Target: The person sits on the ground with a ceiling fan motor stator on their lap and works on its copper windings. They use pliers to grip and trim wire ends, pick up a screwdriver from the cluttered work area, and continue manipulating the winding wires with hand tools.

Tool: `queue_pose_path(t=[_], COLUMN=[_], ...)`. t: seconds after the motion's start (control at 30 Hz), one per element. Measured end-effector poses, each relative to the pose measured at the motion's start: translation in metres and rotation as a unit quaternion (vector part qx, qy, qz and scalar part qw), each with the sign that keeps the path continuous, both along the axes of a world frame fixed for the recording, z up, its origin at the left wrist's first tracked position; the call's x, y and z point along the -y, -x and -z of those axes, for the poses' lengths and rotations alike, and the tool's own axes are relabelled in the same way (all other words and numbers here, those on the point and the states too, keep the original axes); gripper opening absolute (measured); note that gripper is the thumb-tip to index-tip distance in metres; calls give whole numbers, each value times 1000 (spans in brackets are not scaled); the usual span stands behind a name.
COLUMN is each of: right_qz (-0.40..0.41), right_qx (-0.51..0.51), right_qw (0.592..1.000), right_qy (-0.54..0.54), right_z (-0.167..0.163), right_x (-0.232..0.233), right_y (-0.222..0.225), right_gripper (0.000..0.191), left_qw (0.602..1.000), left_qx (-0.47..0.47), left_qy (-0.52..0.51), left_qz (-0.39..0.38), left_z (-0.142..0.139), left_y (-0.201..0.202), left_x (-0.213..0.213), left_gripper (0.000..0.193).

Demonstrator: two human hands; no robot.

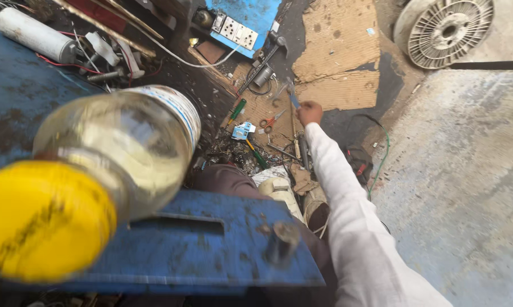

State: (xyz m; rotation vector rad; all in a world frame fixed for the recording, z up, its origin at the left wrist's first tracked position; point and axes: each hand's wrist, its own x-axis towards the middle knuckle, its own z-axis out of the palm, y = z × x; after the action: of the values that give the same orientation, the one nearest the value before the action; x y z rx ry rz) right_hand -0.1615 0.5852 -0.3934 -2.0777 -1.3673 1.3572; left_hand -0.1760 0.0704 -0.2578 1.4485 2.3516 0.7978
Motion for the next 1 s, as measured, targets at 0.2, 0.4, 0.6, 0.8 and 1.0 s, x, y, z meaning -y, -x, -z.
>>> queue_pose_path(t=[0.2, 0.4, 0.6, 0.8, 1.0], right_qz=[47, -9, -175, -292, -336], right_qx=[-310, -485, -562, -574, -638], right_qw=[940, 856, 800, 763, 687], right_qy=[138, 179, 116, 53, 84], right_z=[-64, -172, -277, -354, -381], right_x=[53, 102, 151, 188, 244], right_y=[-100, -176, -203, -203, -220], right_gripper=[33, 41, 31, 32, 30], left_qw=[999, 997, 995, 994, 965], left_qx=[-17, -32, -13, -39, -2], left_qy=[-34, -75, -78, -84, -234], left_qz=[4, -13, -53, -53, -121], left_z=[-25, -62, -119, -201, -235], left_y=[-19, -48, -82, -108, -136], left_x=[18, 40, 68, 73, 111], left_gripper=[75, 77, 79, 97, 111])
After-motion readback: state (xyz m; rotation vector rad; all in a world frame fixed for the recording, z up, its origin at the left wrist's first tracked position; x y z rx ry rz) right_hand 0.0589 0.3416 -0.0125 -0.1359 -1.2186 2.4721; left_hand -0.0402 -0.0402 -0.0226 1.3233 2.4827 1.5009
